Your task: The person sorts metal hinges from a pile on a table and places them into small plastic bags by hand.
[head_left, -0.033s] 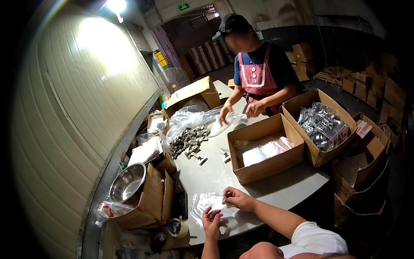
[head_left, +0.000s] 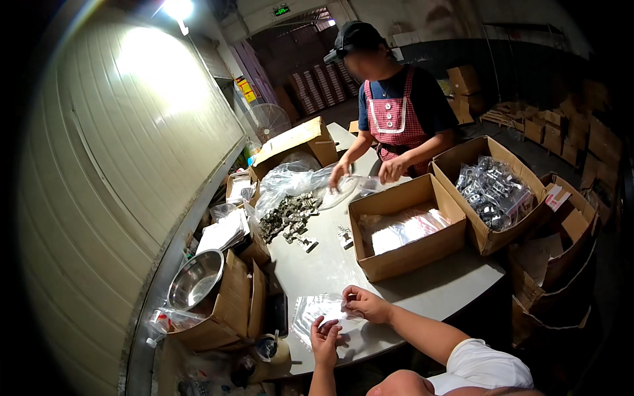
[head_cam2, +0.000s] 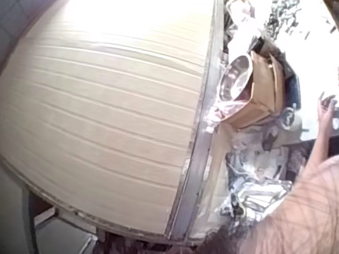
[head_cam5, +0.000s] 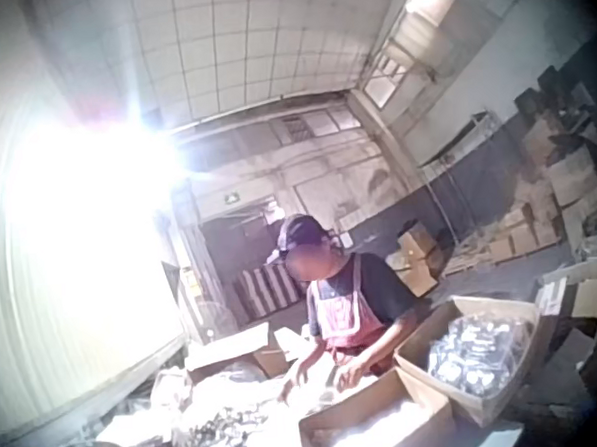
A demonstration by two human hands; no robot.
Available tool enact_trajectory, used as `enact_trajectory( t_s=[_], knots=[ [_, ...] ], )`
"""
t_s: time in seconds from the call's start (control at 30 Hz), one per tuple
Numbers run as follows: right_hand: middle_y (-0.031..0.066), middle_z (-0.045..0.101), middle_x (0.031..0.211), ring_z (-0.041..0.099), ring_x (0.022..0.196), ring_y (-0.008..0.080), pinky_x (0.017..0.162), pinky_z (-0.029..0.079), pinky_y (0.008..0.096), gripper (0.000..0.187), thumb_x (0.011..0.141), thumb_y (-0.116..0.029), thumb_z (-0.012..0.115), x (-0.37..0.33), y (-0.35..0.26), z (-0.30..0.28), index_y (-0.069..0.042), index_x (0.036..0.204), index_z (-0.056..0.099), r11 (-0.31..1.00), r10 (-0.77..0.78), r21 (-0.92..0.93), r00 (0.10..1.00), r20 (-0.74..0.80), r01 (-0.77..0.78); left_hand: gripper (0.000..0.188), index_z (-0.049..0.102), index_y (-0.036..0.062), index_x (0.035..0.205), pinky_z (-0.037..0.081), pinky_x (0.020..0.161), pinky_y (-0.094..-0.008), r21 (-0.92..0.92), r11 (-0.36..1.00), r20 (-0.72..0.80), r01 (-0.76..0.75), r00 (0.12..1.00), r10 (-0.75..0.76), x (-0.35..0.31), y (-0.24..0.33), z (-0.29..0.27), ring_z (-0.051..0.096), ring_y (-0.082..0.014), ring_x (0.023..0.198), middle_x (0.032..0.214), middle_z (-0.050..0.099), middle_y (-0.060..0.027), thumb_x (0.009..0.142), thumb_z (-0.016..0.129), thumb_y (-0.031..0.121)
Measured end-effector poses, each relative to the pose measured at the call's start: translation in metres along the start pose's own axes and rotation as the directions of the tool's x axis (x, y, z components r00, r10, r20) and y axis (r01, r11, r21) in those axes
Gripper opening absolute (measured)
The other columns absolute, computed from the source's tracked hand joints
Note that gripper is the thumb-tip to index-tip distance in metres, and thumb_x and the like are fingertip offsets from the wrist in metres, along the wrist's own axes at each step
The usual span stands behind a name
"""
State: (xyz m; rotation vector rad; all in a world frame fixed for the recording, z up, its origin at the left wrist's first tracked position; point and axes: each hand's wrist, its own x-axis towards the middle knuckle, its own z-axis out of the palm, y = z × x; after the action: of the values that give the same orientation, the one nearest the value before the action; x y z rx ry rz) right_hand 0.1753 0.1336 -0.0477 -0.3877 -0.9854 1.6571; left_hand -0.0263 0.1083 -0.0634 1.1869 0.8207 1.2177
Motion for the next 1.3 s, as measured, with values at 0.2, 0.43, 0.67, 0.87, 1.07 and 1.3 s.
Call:
enact_trajectory(
  t_s=[0.2, 0.43, 0.67, 0.87, 1.07, 1.3],
  knots=[
    [0.0054, 0.059, 0.095, 0.058, 0.086, 0.0109, 0.080, 0.054, 0.0279, 0.013, 0.098, -0.005, 0.051, -0.001, 0.004, 0.003, -0.009, 0.110, 0.048, 0.998, 0.057, 0.044, 0.997, -0.054, -0.054, 0.015, 0.064, -0.0006, 0.095, 0.046, 0.064, -0.0215, 0.117, 0.993, 0.060, 0.018, 0.998, -0.025, -0.007, 0.000, -0.005, 0.062, -0.0082, 0.076, 0.088, 0.069, -0.0067, 0.095, 0.061, 0.014],
    [0.0102, 0.062, 0.089, 0.062, 0.074, 0.0167, 0.068, 0.052, 0.0313, 0.016, 0.090, -0.002, 0.051, 0.009, 0.018, -0.005, -0.002, 0.107, 0.050, 0.861, -0.219, -0.509, 0.913, -0.344, 0.015, 0.015, 0.067, -0.0020, 0.095, 0.047, 0.067, -0.0227, 0.098, 0.995, 0.115, 0.006, 0.993, -0.017, -0.008, 0.005, 0.004, 0.060, -0.0087, 0.071, 0.087, 0.070, -0.0060, 0.094, 0.063, 0.013],
    [0.0136, 0.064, 0.092, 0.064, 0.083, 0.0237, 0.076, 0.051, 0.0341, 0.036, 0.077, -0.016, 0.078, -0.007, -0.007, 0.024, -0.001, 0.104, 0.060, 0.479, -0.414, -0.855, 0.910, -0.020, 0.199, 0.019, 0.065, 0.0007, 0.079, 0.045, 0.059, -0.0218, 0.049, 0.999, -0.112, -0.006, 0.994, 0.012, -0.005, -0.004, 0.002, 0.057, -0.0087, 0.061, 0.073, 0.067, -0.0036, 0.089, 0.071, 0.015],
    [0.0140, 0.068, 0.094, 0.068, 0.089, 0.0257, 0.081, 0.053, 0.0348, 0.033, 0.079, -0.009, 0.075, -0.010, 0.012, 0.037, -0.003, 0.106, 0.058, 0.426, -0.195, -0.852, 0.950, 0.244, 0.306, 0.024, 0.069, -0.0028, 0.085, 0.047, 0.060, -0.0225, 0.033, 0.999, -0.127, -0.026, 0.991, 0.030, -0.003, -0.008, -0.002, 0.059, -0.0091, 0.063, 0.074, 0.068, -0.0052, 0.090, 0.071, 0.021],
    [0.0172, 0.067, 0.082, 0.067, 0.077, 0.0368, 0.064, 0.053, 0.0388, 0.017, 0.085, -0.001, 0.062, -0.013, 0.006, 0.031, -0.007, 0.099, 0.056, 0.323, -0.226, -0.931, 0.969, 0.101, 0.173, 0.028, 0.072, -0.0048, 0.092, 0.050, 0.062, -0.0239, 0.224, 0.972, -0.109, -0.070, 0.989, 0.097, -0.001, -0.009, 0.010, 0.062, -0.0094, 0.066, 0.077, 0.070, -0.0064, 0.093, 0.067, 0.023],
    [0.0164, 0.065, 0.080, 0.064, 0.077, 0.0379, 0.065, 0.050, 0.0449, 0.018, 0.081, -0.003, 0.062, -0.014, 0.011, 0.024, -0.008, 0.096, 0.053, 0.222, -0.155, -0.950, 0.970, 0.187, 0.218, 0.024, 0.071, -0.0055, 0.082, 0.046, 0.055, -0.0228, 0.475, 0.880, -0.072, -0.016, 0.996, 0.057, -0.003, -0.008, 0.009, 0.059, -0.0071, 0.059, 0.068, 0.069, -0.0053, 0.091, 0.066, 0.016]
  ],
)
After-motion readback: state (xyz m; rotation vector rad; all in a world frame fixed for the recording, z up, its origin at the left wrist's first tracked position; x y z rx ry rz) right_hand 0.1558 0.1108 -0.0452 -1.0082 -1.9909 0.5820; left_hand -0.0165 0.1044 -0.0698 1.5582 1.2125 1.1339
